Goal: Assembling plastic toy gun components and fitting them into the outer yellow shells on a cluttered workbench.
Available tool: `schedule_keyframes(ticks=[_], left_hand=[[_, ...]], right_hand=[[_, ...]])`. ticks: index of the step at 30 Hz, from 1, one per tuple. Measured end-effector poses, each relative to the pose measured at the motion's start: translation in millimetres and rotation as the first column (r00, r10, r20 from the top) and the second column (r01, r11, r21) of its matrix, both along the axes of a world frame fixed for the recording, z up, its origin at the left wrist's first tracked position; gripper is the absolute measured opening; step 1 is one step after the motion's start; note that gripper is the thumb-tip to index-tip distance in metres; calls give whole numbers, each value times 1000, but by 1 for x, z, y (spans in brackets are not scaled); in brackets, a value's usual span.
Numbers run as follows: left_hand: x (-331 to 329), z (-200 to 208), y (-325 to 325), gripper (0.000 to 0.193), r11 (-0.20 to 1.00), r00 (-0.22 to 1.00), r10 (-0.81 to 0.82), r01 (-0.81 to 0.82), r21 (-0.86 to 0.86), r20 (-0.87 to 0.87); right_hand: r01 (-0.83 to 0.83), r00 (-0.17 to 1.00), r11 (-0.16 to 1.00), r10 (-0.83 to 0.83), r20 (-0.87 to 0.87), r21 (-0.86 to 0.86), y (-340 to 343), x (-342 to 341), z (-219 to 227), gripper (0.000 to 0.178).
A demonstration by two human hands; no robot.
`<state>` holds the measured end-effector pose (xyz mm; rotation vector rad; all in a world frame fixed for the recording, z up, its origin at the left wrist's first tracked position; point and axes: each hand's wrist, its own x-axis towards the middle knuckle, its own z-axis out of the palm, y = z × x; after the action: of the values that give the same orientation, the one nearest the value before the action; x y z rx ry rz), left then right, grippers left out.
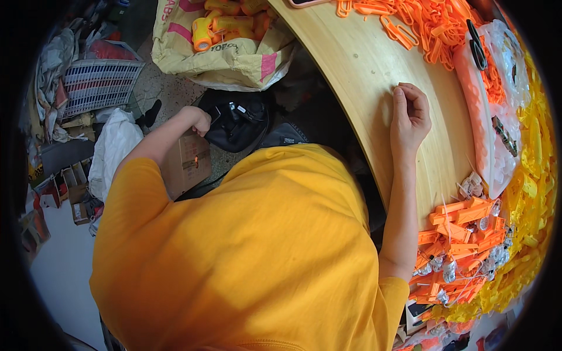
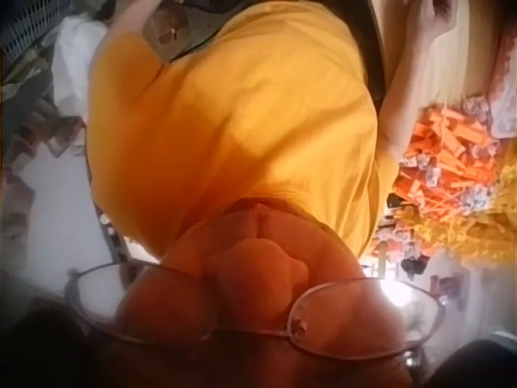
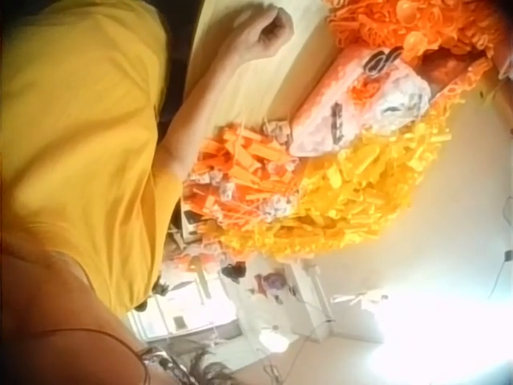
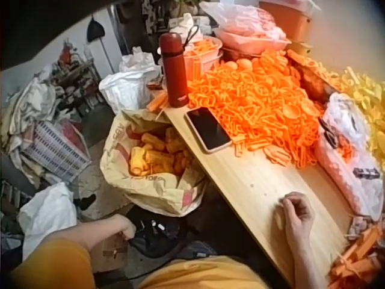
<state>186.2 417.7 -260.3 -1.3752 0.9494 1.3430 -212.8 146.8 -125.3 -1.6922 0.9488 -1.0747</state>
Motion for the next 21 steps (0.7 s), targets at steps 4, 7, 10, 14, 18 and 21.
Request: schedule_keyframes(ticks=[4, 7, 10, 14, 18, 21], left_hand=[[2, -4, 4, 22, 999, 999, 36, -36, 16, 11], [-8, 10, -7, 16, 988, 989, 138, -142, 67, 60], [-21, 18, -17, 15, 961, 967, 255, -257, 108, 24], [-42, 23, -38, 19, 896, 862, 431, -443, 18, -268], [-60, 20, -56, 27, 533, 485, 697, -843, -72, -528], [-60, 15, -63, 33, 361, 331, 739, -930, -71, -587]], right_hand=[[-2, 1000, 1000, 2, 11, -3, 1, 1, 1, 6], [15, 1000, 1000, -15, 9, -4, 3, 2, 3, 4], [17, 1000, 1000, -16, 3, -22, 3, 3, 3, 4], [14, 1000, 1000, -13, 19, -25, 1, 4, 2, 4], [3, 1000, 1000, -3, 11, -10, 0, 2, 0, 6], [1, 1000, 1000, -1, 11, -29, 1, 2, 0, 6]])
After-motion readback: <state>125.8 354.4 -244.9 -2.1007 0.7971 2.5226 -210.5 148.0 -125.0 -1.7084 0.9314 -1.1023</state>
